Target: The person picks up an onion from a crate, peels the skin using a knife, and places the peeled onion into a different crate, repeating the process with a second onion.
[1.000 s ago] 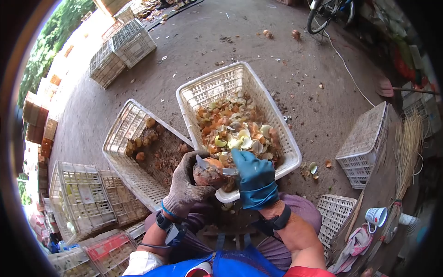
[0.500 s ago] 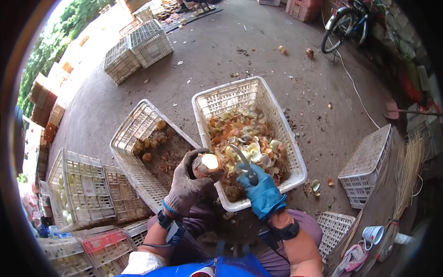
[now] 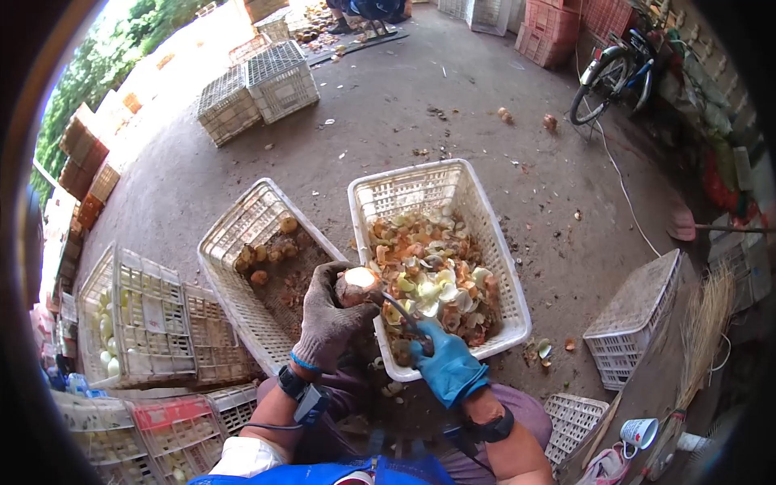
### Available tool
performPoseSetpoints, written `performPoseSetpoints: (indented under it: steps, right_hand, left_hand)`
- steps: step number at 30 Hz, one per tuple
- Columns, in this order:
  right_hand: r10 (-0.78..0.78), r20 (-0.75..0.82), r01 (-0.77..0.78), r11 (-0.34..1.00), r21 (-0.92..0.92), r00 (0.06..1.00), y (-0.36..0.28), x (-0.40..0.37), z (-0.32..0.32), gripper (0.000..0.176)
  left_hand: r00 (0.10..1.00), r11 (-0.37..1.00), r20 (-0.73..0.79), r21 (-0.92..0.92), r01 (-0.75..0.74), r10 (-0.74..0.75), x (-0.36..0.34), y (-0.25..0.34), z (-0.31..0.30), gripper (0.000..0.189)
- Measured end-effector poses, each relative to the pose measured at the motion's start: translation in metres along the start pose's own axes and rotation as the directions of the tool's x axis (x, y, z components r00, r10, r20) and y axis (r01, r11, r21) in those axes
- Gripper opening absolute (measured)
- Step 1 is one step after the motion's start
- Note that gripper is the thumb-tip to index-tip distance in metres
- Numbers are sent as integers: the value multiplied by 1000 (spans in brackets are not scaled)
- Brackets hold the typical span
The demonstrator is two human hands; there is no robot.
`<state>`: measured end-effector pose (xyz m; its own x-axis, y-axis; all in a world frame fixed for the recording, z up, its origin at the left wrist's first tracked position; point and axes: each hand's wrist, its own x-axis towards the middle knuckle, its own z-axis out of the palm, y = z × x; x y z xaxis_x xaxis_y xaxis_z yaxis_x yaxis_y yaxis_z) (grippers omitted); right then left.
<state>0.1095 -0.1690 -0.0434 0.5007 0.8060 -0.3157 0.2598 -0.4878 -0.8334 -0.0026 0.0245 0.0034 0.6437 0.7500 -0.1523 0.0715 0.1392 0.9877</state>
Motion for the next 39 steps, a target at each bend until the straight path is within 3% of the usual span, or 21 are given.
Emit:
performPoseSetpoints:
  steps: [2, 3, 6, 9, 14, 20, 23, 25, 26, 27, 30, 31, 34, 35, 38, 39]
  right_hand:
    - [152, 84, -122, 948, -295, 985, 7, -1, -7, 40]
    - [135, 28, -117, 931, -346, 990, 7, -1, -4, 38]
    - [-124, -292, 124, 992, -20, 948, 2, 10, 3, 38]
    - [-272, -344, 221, 959, -179, 899, -17, 13, -1, 33]
    - [-272, -329, 219, 957, -191, 904, -24, 20, 3, 29]
    - [-309, -405, 164, 921, -354, 861, -20, 23, 7, 37]
    - [-421, -454, 158, 846, -510, 786, -13, 29, 11, 39]
    - [-227, -465, 218, 973, -73, 856, -1, 34, 27, 39]
    - [-136, -433, 222, 962, 156, 891, 0, 36, 32, 39]
    - [0, -312, 123, 918, 376, 950, 1, 32, 39, 35]
    - [-1, -293, 155, 850, 503, 956, 22, 39, 51, 31]
    - [45, -290, 102, 876, 472, 956, 9, 36, 44, 30]
    - [182, -199, -6, 751, 661, 963, 28, 48, 31, 28]
    - [198, -178, -77, 847, 526, 964, 3, 40, 16, 26]
    - [104, -207, 33, 822, 568, 973, -18, 34, 8, 26]
    - [162, -201, -23, 829, 559, 966, -32, 33, 1, 34]
  left_hand:
    - [999, 992, -23, -123, 37, -40, 6, 0, -6, 69]
    - [998, 981, -27, -184, 57, -63, 8, -1, -9, 68]
    - [999, 977, 25, -207, 46, -42, 8, 0, -9, 65]
    - [989, 962, 131, -252, 100, -69, 7, -4, -8, 71]
    - [995, 985, 89, -159, 61, -47, 8, -8, -5, 75]
    - [998, 998, -37, -9, -55, 55, 7, -11, 4, 72]
    - [988, 991, -111, 88, -100, 109, 4, -13, 13, 72]
    - [982, 985, -135, 132, -112, 130, 5, -13, 15, 71]
    - [981, 982, -137, 150, -118, 139, 7, -15, 16, 71]
    - [980, 978, -139, 171, -119, 144, 7, -17, 16, 71]
    - [989, 988, -137, 151, -39, 60, 5, -9, 16, 71]
    - [990, 993, -124, 108, -55, 68, 5, -11, 16, 71]
    - [994, 998, -82, -6, -69, 69, 7, -14, 12, 72]
    - [996, 998, -65, -36, -56, 53, 7, -10, 10, 72]
    - [999, 999, -31, -48, -18, 16, 6, -6, 8, 69]
    - [1000, 999, -15, -37, -8, 7, 6, -4, 8, 68]
